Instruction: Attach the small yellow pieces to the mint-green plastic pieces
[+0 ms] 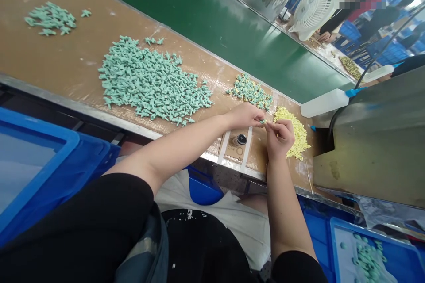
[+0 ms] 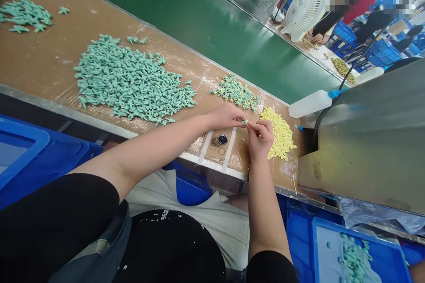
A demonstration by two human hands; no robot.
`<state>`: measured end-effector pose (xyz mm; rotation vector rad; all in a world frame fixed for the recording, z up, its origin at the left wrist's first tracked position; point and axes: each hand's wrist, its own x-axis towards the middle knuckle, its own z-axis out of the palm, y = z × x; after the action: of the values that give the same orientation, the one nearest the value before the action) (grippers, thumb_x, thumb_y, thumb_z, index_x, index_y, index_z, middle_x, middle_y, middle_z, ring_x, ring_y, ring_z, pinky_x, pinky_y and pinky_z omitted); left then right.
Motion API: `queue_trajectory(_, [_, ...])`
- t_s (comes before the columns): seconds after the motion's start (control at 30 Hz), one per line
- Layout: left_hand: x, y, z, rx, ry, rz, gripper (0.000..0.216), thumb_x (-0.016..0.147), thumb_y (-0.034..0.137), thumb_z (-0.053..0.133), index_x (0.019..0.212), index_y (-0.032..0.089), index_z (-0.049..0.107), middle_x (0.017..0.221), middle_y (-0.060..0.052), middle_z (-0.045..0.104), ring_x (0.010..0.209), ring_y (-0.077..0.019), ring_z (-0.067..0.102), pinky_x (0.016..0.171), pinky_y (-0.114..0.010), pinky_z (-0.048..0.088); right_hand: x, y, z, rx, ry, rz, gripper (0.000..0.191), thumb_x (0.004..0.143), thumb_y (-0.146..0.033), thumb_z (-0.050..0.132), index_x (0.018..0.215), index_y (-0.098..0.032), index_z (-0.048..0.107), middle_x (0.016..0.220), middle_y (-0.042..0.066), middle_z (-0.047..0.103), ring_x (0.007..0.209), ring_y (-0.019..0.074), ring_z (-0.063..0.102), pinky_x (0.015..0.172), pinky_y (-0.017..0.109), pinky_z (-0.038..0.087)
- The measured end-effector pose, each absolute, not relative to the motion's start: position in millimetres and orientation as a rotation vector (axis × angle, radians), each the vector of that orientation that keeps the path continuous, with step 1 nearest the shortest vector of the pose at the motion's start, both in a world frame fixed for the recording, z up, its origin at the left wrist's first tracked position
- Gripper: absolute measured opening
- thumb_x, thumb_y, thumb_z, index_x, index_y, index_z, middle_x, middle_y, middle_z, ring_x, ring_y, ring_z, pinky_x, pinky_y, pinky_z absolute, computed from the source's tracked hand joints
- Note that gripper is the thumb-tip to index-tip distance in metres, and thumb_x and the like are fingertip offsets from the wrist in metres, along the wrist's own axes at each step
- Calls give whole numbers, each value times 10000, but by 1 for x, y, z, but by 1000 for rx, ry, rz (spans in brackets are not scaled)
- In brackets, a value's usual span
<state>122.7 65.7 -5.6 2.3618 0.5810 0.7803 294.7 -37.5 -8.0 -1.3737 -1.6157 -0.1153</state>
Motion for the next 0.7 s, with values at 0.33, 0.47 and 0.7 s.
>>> queue_trajectory(0.33, [123,57,0,2513,612,835,239,944,371,656,829,209,789,798,-42,774,731,-190,666,648,-303,336,292,-38,-7,-1359,-1593,-135,351,946,-509,711,758,-216,665,805,17,521,719,175,515,606,322,389])
queue_trajectory(0.47, [120,56,6,2601,641,744,260,965,368,629,849,200,789,812,-64,776,747,-206,674,642,-313,319,294,-39,-8,-1361,-1607,-117,360,952,-516,701,756,-217,660,807,16,515,725,173,511,617,324,402])
queue_trajectory(0.7, [113,56,13,2559,730,627,229,966,376,619,918,208,767,893,-64,780,828,-220,684,670,-300,355,293,-39,-10,-1409,-1596,-48,322,967,-522,656,919,-222,764,916,53,580,812,197,589,674,358,489])
